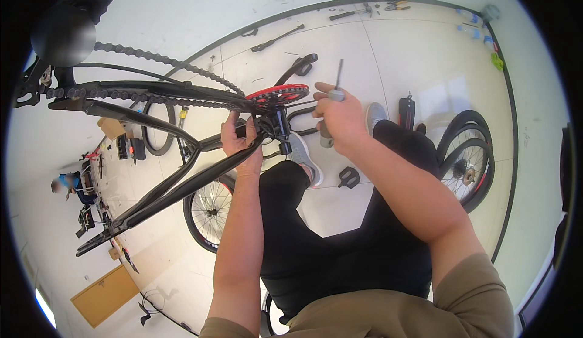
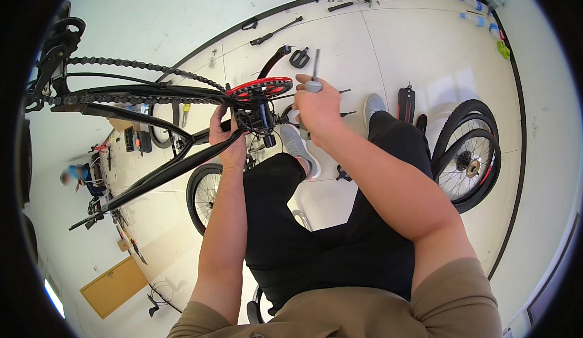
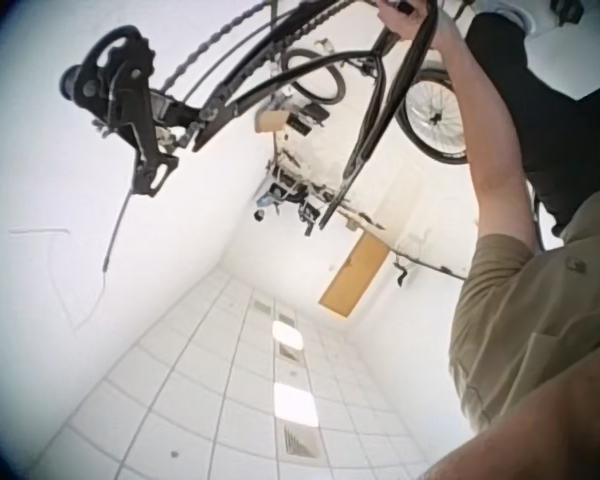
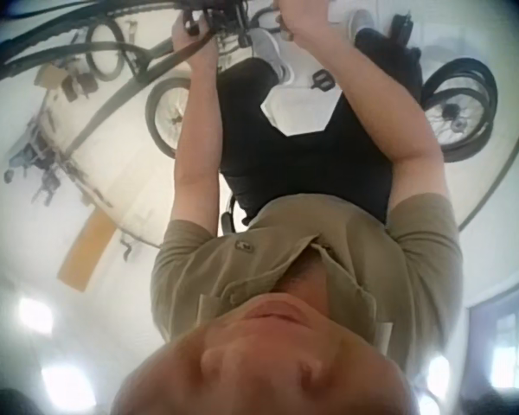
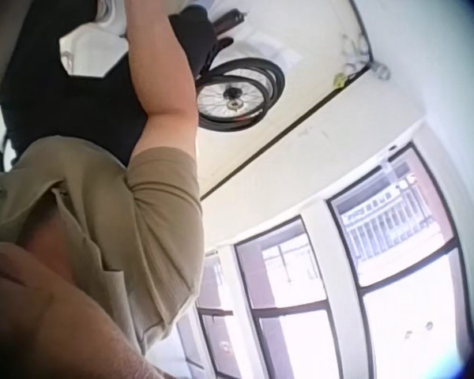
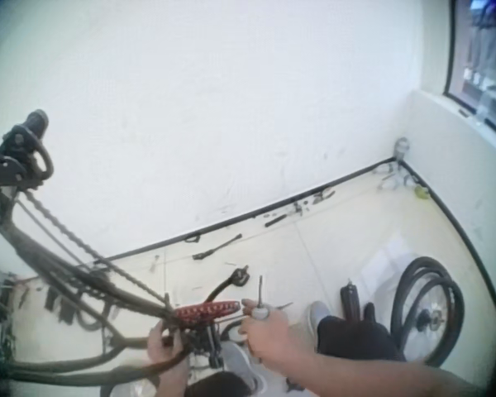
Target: The person uses a screwdriver to tighten bolts on the crankset and chainring of a bicycle frame held upside down. The person rotates the crank arm to check alignment and continues adjusting the chainring bolts.
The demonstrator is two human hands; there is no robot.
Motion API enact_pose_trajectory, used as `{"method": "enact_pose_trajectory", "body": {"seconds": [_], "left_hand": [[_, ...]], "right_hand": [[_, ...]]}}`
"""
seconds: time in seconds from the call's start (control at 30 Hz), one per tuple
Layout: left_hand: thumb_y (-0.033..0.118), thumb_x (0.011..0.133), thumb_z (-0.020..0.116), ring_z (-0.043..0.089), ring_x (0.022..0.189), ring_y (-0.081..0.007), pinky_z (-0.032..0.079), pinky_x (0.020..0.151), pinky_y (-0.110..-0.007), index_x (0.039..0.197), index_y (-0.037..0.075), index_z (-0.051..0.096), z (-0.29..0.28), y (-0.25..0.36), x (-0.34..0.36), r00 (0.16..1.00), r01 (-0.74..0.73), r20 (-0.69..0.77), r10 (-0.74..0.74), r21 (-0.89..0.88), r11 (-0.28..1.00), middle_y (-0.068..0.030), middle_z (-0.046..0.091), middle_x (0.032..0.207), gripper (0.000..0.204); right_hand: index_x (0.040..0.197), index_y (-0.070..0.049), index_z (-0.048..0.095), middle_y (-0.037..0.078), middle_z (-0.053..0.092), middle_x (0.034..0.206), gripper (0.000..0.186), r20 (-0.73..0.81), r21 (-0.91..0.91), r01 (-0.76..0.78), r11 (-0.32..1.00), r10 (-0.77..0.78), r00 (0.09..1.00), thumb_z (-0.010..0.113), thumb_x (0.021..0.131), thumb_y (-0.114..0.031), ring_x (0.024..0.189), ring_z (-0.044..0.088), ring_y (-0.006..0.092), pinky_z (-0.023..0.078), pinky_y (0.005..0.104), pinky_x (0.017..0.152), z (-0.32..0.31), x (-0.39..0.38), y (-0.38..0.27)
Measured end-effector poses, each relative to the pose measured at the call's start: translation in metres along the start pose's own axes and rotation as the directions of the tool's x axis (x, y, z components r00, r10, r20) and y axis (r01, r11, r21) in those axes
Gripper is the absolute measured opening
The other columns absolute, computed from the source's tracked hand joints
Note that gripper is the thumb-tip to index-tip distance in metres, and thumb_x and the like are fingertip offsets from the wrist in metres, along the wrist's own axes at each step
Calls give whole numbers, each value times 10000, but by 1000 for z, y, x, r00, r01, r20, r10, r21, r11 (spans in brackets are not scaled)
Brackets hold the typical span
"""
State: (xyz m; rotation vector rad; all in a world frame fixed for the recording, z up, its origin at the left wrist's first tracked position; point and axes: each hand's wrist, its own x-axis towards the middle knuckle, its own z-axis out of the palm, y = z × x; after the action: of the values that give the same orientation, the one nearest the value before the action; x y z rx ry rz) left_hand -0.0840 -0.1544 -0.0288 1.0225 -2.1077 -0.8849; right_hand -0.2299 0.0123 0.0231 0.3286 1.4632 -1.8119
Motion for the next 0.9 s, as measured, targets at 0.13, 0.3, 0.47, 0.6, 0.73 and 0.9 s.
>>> {"method": "enact_pose_trajectory", "body": {"seconds": [0.13,0.3,0.47,0.6,0.73,0.9], "left_hand": [[75,860,694,610,920,-306,456,931,-414,1195,-3,609,3,-9,-3,983,-168,-54,175,115,979,-163,663,1001,354],[80,859,700,608,910,-317,375,1056,-456,1174,-1,621,4,-3,-4,981,-173,-71,180,93,980,-170,671,994,335],[46,862,668,613,930,-315,354,1083,-466,1206,-7,616,1,-1,-4,975,-213,-49,219,101,972,-175,675,1046,352],[-15,874,603,598,1053,-340,313,1113,-487,1296,17,563,1,-4,-5,949,-308,-37,312,76,948,-179,635,1179,425],[-37,886,563,580,1072,-353,341,1077,-465,1338,32,535,1,6,-7,957,-290,20,290,158,944,-179,618,1209,458],[-75,882,537,579,1041,-352,409,990,-428,1347,44,534,3,-2,-5,944,-329,5,330,98,939,-177,617,1193,480]], "right_hand": [[1238,-40,629,80,643,1060,503,89,-221,88,971,-69,994,575,741,11,653,565,136,463,298,564,10,-5,10],[1217,-55,644,49,614,896,495,84,-223,209,952,-195,977,565,740,47,585,515,96,423,292,509,9,7,33],[1289,-45,596,66,612,990,542,71,-202,143,969,-131,989,549,756,44,616,561,122,440,287,494,9,9,29],[1346,-23,533,84,628,1027,579,75,-96,-20,995,27,997,536,770,30,707,607,145,462,291,518,10,6,19],[1377,-28,495,111,640,1087,604,81,-79,-89,993,95,992,532,777,23,781,615,147,478,303,568,10,5,14],[1390,-35,476,123,648,1096,591,88,-42,-137,990,140,986,562,807,11,774,607,144,475,304,583,11,4,10]]}}
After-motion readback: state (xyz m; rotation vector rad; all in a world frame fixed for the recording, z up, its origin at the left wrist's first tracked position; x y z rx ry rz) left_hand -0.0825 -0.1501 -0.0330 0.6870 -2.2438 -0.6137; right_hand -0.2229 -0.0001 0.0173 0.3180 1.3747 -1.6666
